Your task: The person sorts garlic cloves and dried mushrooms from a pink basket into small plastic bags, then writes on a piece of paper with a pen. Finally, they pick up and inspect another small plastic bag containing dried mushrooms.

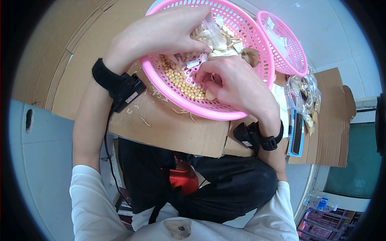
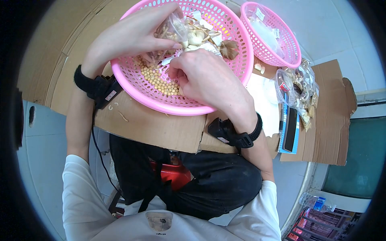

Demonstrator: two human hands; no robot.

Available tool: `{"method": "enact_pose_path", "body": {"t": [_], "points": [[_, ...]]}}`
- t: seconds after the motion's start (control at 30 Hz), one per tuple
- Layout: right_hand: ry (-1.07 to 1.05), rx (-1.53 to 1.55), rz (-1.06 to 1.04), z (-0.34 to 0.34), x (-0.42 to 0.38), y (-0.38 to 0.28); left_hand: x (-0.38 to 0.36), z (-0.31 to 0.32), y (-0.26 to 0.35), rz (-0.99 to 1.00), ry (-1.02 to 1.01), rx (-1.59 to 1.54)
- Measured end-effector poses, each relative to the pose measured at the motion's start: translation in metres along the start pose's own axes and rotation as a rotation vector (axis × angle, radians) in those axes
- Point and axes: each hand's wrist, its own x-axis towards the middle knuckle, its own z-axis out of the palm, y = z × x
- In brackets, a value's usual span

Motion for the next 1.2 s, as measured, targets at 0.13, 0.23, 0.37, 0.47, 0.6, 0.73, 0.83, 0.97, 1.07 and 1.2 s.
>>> {"method": "enact_pose_path", "body": {"t": [0.13,0.23,0.37,0.47,0.6,0.73,0.83,0.97,1.07,1.2], "points": [[0.021,-0.009,0.007,-0.002,0.000,-0.003,0.001,0.003,-0.003,0.007,0.012,-0.016],[0.006,-0.012,0.019,-0.004,0.000,-0.006,0.004,0.007,-0.006,-0.008,0.013,-0.025],[-0.027,-0.012,0.029,-0.003,-0.001,-0.003,0.004,0.010,-0.011,0.024,0.038,-0.055],[-0.005,0.012,0.063,-0.003,-0.001,-0.003,0.003,0.007,-0.009,0.045,0.046,-0.060],[0.024,0.017,0.024,-0.002,0.000,-0.002,0.000,0.000,-0.001,0.008,-0.003,-0.016],[0.019,0.027,0.021,-0.002,0.000,-0.003,0.002,0.007,-0.008,0.019,0.029,0.004],[0.021,0.031,0.018,-0.001,0.000,-0.003,0.004,0.008,-0.010,0.022,0.020,-0.030],[0.033,0.037,0.019,-0.003,0.001,-0.003,0.001,-0.001,0.001,-0.007,-0.022,0.007],[-0.003,0.011,0.011,-0.002,0.000,-0.004,-0.002,-0.001,0.003,-0.002,-0.011,0.010],[-0.037,0.022,0.029,-0.003,0.000,-0.003,-0.001,0.004,0.001,0.026,0.039,0.004]]}}
